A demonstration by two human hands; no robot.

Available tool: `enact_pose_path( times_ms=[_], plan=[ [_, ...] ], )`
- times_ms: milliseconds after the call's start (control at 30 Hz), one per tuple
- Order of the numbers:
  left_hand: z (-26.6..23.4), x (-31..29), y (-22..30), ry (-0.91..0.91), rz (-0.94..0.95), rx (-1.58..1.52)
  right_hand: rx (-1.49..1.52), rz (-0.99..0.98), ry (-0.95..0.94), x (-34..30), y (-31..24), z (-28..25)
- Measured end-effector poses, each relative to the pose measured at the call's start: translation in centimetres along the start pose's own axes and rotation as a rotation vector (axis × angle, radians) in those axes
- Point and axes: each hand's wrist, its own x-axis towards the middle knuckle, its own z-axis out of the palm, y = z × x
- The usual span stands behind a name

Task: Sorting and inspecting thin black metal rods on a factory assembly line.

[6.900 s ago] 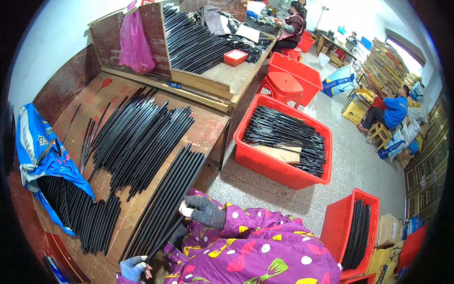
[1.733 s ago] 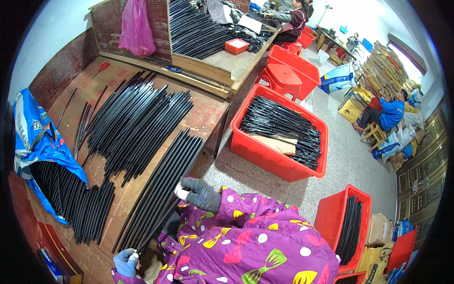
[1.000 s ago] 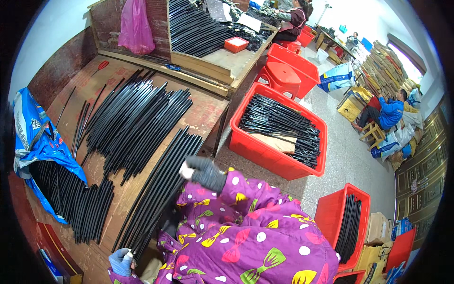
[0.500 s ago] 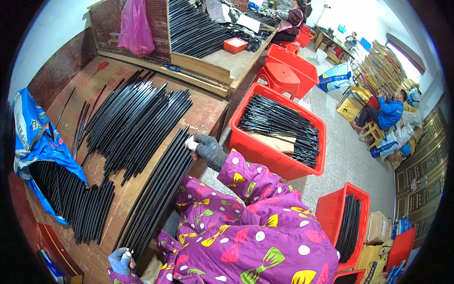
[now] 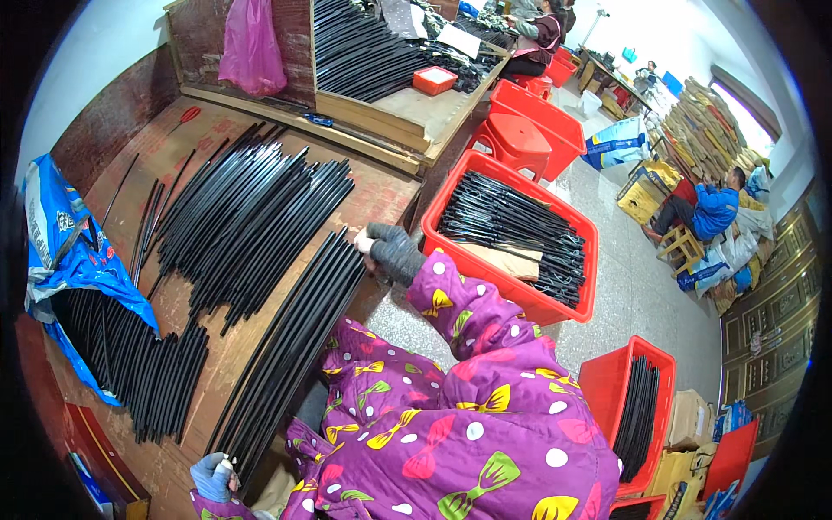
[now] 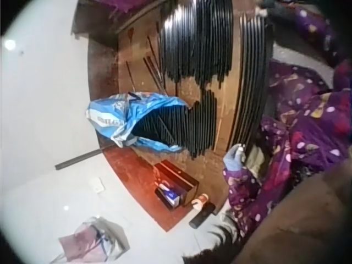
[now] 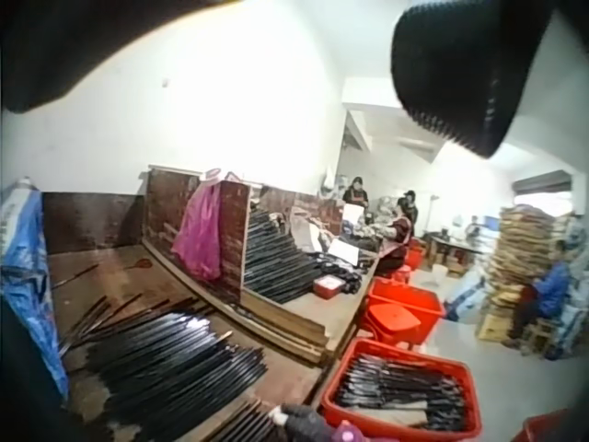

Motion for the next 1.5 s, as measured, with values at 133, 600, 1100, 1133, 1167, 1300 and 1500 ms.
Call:
enact_pose_path(
  times_ms=[133, 600, 1100, 1133, 1167, 1300, 1500],
  plan=[
    [-1.3, -0.1, -0.1, 0.042, -0.014, -0.002, 0.152, -0.110, 0.118, 2.3, 0.9, -2.4],
    [-2.6, -0.1, -0.2, 0.106, -0.082, -0.018, 0.022, -0.081, 0.062, 4.4, 0.0, -2.6],
    [-2.4, 0.1, 0.3, 0.095, -0.065, -0.087, -0.018, -0.057, 0.111, 5.9, 0.2, -0.6],
    [-2.7, 0.0, 0.2, 0.074, -0.061, -0.128, 0.011, -0.093, 0.067, 6.4, 1.1, -1.7],
    [-2.9, 0.2, -0.2, 0.072, -0.059, -0.129, 0.040, -0.129, 0.024, 7.1, 2.0, -2.6],
    [-3.4, 0.6, -1.7, 0.131, -0.055, -0.148, -0.010, -0.168, 0.031, 7.7, 2.0, -1.7],
    [-4.1, 0.8, -1.7, 0.096, -0.112, -0.216, 0.059, -0.055, 0.049, 7.1, 0.0, 0.2]
  ],
)
